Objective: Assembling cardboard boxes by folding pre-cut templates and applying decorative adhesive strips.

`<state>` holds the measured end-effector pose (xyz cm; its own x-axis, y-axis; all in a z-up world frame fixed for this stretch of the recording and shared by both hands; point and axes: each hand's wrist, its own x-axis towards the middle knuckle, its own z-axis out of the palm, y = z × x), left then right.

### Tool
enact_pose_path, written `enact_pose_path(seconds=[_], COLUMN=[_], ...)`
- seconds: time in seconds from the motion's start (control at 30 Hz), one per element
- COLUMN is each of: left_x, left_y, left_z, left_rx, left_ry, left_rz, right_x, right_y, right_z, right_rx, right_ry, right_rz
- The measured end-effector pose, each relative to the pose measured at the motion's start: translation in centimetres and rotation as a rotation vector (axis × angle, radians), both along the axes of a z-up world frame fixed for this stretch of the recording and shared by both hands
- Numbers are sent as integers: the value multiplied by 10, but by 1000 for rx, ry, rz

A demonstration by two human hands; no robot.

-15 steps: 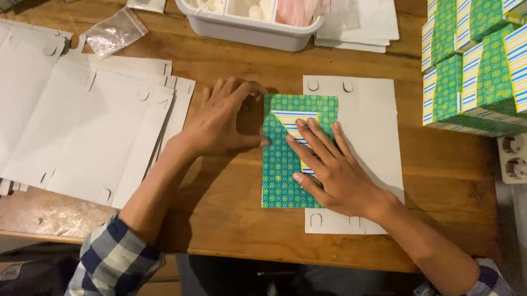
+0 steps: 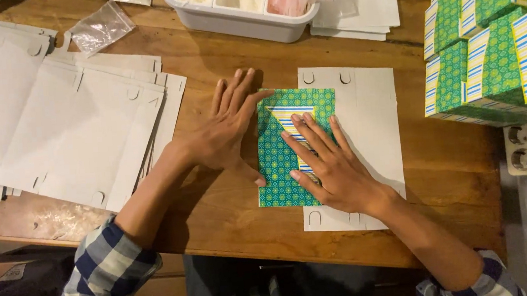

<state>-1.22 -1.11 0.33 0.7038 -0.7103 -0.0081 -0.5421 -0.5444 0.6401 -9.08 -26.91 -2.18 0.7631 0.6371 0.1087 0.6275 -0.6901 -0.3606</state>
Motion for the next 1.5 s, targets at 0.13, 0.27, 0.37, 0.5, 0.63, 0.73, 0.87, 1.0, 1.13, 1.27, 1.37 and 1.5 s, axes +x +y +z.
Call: enact_pose_path(seconds=[0.13,0.27,0.37,0.5,0.63,0.73,0.87,1.0,1.13,1.27,1.37,1.5], left_x=[0,1,1,0,10,16,16,20,22,20,21,19], left_y=[-3,-2,-1,1,4,6,0,-2,1,5,7,8], left_z=[-9,-19,-11,-9,-20,-28,-31,-45,-47,-42,-35,-36], left_rx=[50,68,22,-29,-161,-67,-82,-62,-70,-78,-86,-88], left_ry=[-57,-92,-60,-34,-28,-236,-298,-327,-317,-273,-235,-208], left_rz=[-2,0,8,8,105,284,333,339,328,266,225,200], right_x=[-1,-3,-2,-2,-2,-2,-2,-2,-1,-3,0,-1], right_y=[2,3,2,1,1,2,2,3,3,3,2,3], right_z=[2,0,-1,-2,-1,0,1,0,1,1,2,4], right_rx=[-13,-21,-24,-19,-19,-18,-23,-22,-24,-24,-17,-3], right_ry=[-3,-16,-29,-29,-26,-25,-29,-27,-27,-17,-22,-18], right_rz=[-8,-14,-8,-11,-7,-4,-15,-20,-17,-27,-28,-29])
